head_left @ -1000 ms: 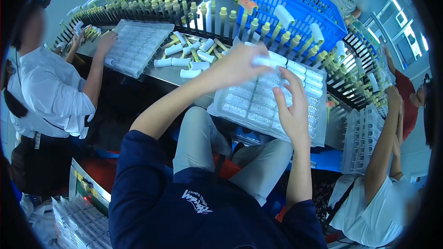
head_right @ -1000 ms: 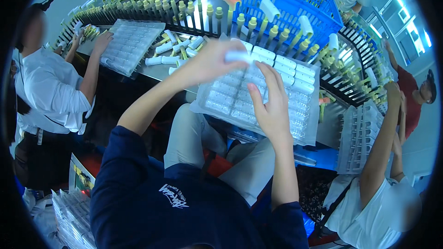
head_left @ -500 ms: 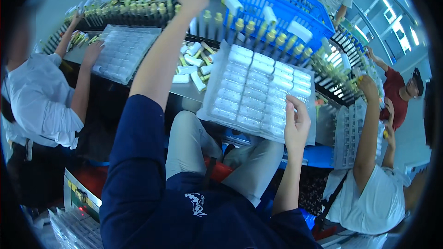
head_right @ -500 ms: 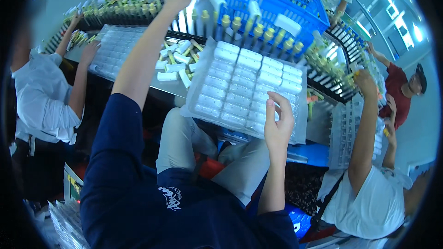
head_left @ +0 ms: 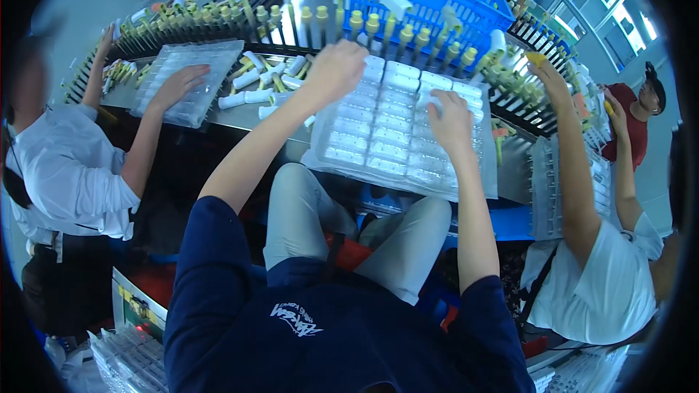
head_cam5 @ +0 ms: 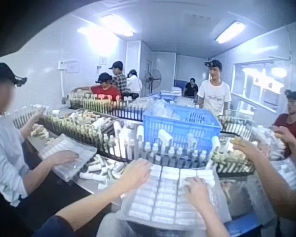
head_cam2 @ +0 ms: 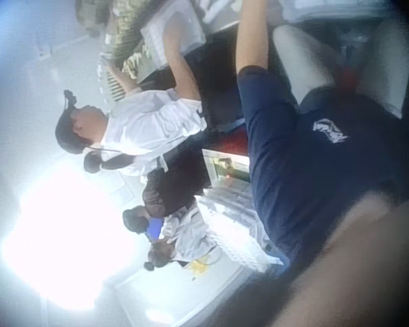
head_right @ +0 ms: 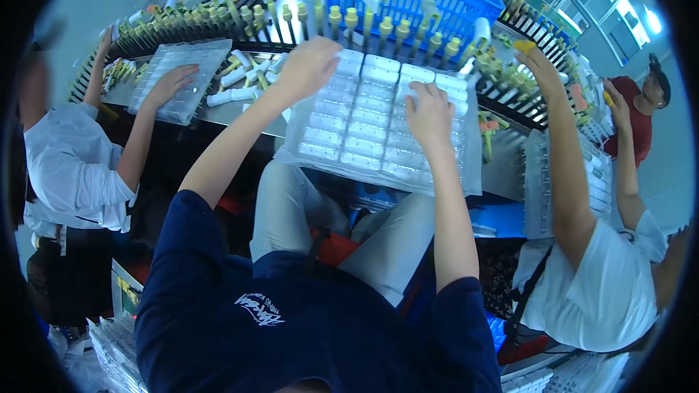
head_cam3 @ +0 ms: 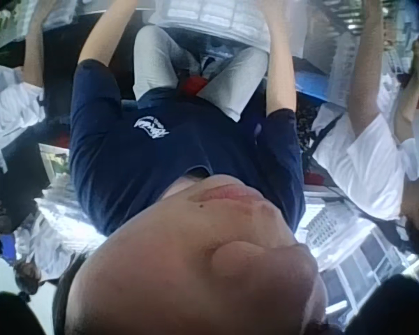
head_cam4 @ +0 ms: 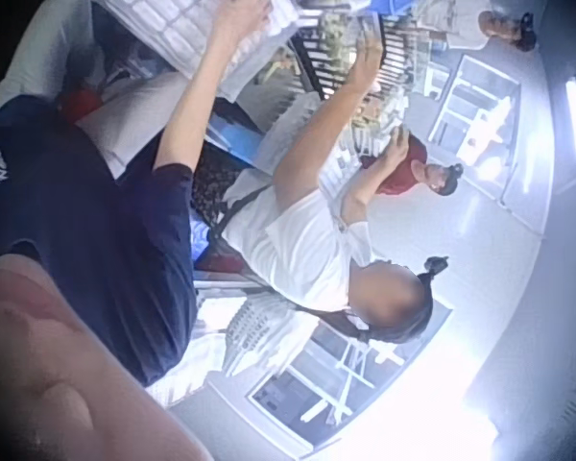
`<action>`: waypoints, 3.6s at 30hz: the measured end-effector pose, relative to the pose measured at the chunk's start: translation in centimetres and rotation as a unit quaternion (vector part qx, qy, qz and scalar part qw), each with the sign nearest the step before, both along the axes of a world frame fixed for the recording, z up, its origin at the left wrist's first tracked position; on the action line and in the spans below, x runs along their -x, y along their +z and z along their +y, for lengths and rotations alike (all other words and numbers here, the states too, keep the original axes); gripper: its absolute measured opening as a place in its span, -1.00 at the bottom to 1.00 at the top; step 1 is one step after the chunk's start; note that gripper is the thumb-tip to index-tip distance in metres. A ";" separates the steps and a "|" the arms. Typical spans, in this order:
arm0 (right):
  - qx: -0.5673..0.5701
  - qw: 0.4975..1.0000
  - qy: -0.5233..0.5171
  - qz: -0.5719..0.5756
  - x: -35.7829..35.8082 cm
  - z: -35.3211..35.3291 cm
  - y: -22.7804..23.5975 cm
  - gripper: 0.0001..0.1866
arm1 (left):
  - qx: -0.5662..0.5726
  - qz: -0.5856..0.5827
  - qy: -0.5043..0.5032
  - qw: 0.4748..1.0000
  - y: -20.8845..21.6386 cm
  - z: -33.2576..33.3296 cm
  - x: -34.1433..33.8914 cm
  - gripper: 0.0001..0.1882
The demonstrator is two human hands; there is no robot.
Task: Packing small bottles into partitioned trays on an assembly line.
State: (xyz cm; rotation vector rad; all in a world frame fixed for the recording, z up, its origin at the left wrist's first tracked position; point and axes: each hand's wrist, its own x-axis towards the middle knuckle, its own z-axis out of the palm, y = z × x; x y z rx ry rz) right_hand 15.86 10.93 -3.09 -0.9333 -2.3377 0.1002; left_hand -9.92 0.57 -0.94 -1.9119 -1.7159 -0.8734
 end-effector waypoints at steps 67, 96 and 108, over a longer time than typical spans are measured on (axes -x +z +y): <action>0.098 0.954 -0.012 0.285 2.4 1.1 -0.6 -0.60 | -0.001 -0.018 0.175 0.984 5.5 13.6 -2.1 -0.67; -0.019 0.914 0.359 -0.188 14.2 11.0 14.1 -0.64 | -0.010 -0.063 -0.027 0.998 -4.6 7.0 -6.0 -0.81; -0.161 0.926 0.338 0.047 21.7 6.6 6.7 -0.20 | -0.017 -0.150 0.081 0.985 -4.0 7.6 -6.0 -0.57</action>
